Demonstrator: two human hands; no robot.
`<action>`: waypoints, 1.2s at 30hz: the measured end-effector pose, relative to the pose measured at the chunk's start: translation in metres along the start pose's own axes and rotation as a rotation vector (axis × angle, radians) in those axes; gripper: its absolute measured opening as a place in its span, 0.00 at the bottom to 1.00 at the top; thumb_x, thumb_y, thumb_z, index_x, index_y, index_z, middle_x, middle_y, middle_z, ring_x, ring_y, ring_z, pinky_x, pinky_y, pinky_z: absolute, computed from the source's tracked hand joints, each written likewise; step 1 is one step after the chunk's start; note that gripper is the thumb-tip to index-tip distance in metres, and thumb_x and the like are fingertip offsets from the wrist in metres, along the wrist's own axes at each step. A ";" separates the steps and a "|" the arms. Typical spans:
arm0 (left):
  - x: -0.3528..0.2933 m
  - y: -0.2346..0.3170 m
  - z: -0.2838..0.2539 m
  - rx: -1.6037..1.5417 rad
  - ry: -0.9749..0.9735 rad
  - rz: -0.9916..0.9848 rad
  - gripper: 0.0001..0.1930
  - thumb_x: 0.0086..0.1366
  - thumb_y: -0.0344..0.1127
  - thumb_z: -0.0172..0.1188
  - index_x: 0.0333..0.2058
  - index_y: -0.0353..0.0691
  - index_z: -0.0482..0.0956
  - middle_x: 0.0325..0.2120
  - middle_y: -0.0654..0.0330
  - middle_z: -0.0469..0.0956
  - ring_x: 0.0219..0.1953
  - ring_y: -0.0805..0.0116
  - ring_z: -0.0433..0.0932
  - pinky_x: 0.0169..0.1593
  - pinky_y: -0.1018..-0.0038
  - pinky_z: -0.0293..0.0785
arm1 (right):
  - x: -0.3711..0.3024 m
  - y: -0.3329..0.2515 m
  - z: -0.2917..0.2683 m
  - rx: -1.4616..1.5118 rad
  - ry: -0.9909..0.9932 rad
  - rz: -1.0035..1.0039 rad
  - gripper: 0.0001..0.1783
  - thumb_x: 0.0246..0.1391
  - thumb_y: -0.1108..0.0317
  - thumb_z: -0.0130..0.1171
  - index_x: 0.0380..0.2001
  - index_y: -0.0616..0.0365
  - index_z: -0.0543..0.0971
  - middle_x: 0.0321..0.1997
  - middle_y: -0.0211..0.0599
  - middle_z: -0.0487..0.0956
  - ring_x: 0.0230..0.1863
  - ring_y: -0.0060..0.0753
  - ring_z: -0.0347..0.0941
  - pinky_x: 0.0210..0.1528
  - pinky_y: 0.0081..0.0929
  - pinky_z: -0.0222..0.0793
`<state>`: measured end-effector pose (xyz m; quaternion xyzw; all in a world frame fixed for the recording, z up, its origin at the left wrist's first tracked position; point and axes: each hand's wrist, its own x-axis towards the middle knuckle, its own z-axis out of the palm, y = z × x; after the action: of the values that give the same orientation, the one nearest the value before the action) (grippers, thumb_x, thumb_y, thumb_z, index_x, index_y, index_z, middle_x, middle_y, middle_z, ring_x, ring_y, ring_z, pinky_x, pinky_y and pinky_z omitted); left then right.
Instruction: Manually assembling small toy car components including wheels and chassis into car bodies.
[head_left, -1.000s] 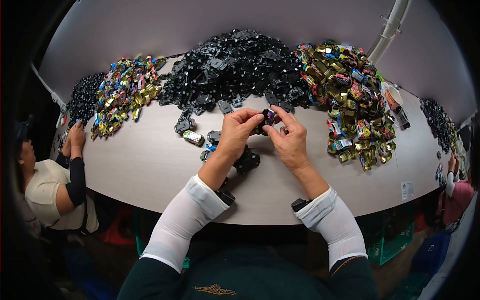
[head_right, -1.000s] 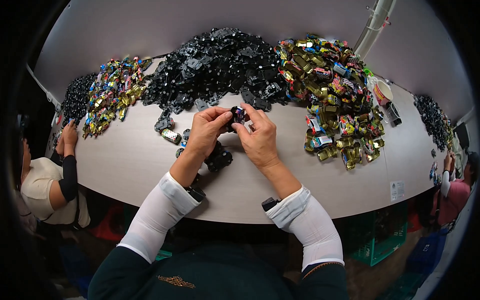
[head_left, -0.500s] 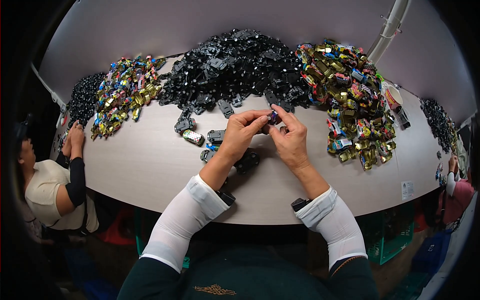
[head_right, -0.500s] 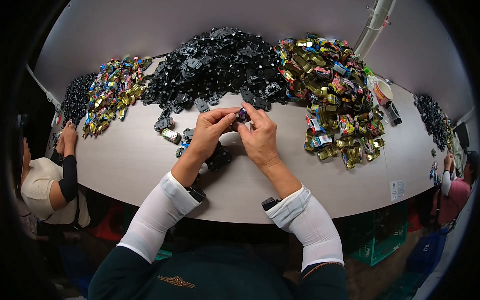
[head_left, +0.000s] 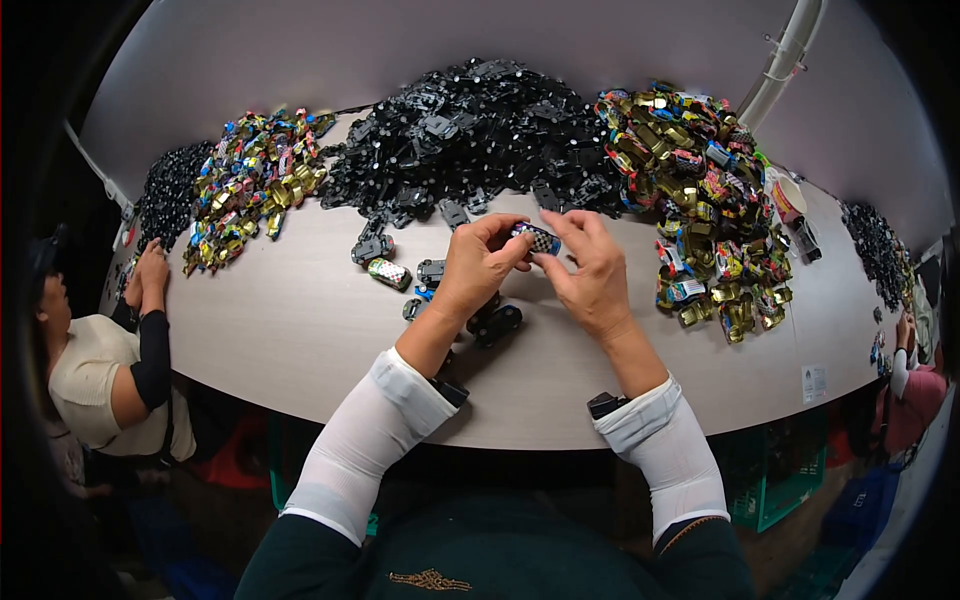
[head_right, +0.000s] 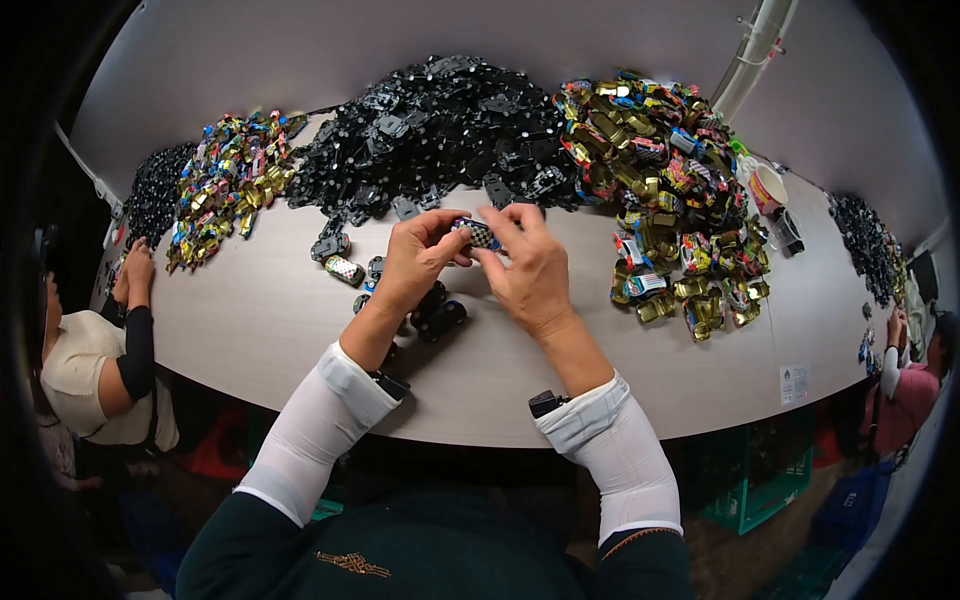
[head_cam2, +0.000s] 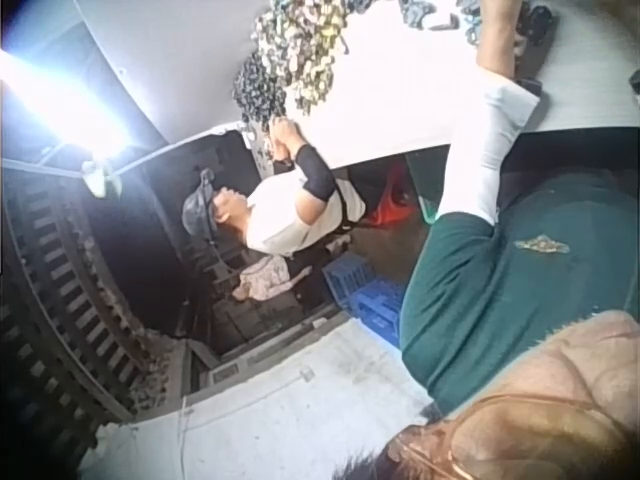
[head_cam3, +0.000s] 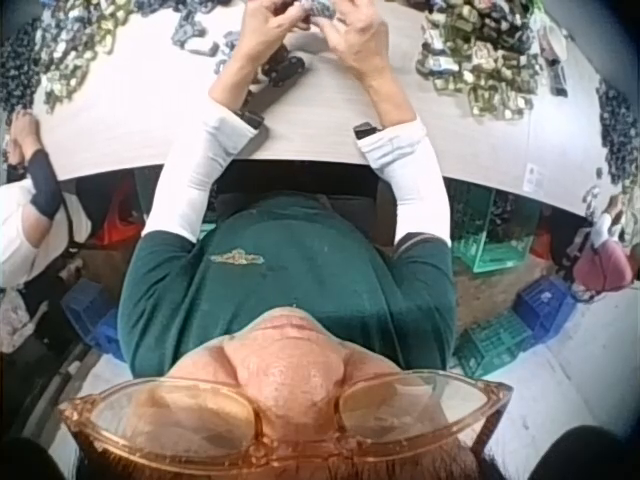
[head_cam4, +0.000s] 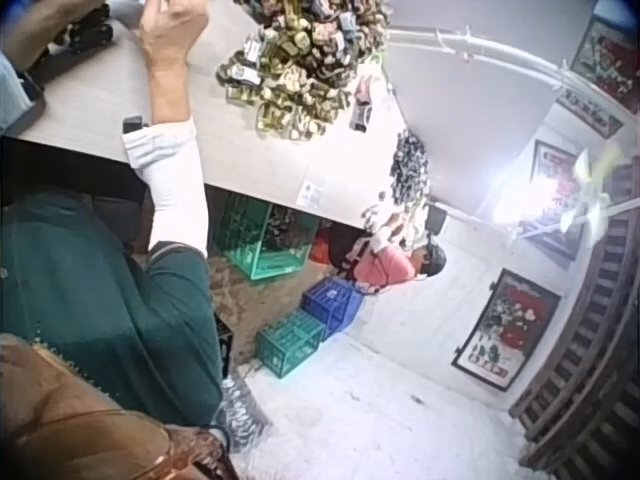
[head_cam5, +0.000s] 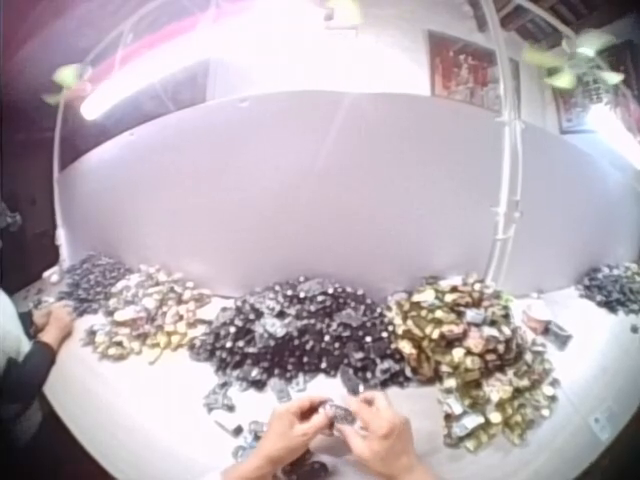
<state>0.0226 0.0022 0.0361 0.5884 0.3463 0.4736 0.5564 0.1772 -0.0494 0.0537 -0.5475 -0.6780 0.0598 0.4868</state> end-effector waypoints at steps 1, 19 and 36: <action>0.001 0.000 0.000 -0.003 -0.042 0.008 0.13 0.62 0.29 0.58 0.43 0.28 0.76 0.28 0.59 0.80 0.27 0.77 0.78 0.33 0.82 0.76 | -0.002 0.004 0.004 -0.019 -0.052 -0.036 0.18 0.46 0.71 0.61 0.43 0.57 0.78 0.39 0.39 0.73 0.30 0.39 0.76 0.32 0.31 0.72; 0.004 0.002 -0.015 -0.151 -0.205 -0.002 0.12 0.60 0.25 0.60 0.43 0.32 0.74 0.35 0.59 0.78 0.30 0.76 0.77 0.32 0.81 0.76 | -0.005 0.010 0.016 0.510 -0.105 0.072 0.20 0.50 0.79 0.56 0.49 0.65 0.74 0.33 0.43 0.81 0.25 0.27 0.77 0.29 0.23 0.71; -0.001 0.004 -0.013 -0.241 -0.200 -0.276 0.12 0.67 0.40 0.53 0.39 0.37 0.76 0.31 0.63 0.79 0.27 0.80 0.71 0.32 0.83 0.68 | 0.000 0.024 -0.001 1.124 -0.356 1.007 0.11 0.61 0.65 0.50 0.38 0.61 0.75 0.28 0.29 0.73 0.28 0.22 0.69 0.25 0.23 0.70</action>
<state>0.0096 0.0050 0.0388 0.5084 0.3076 0.3701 0.7141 0.1941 -0.0406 0.0390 -0.4425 -0.2835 0.6960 0.4894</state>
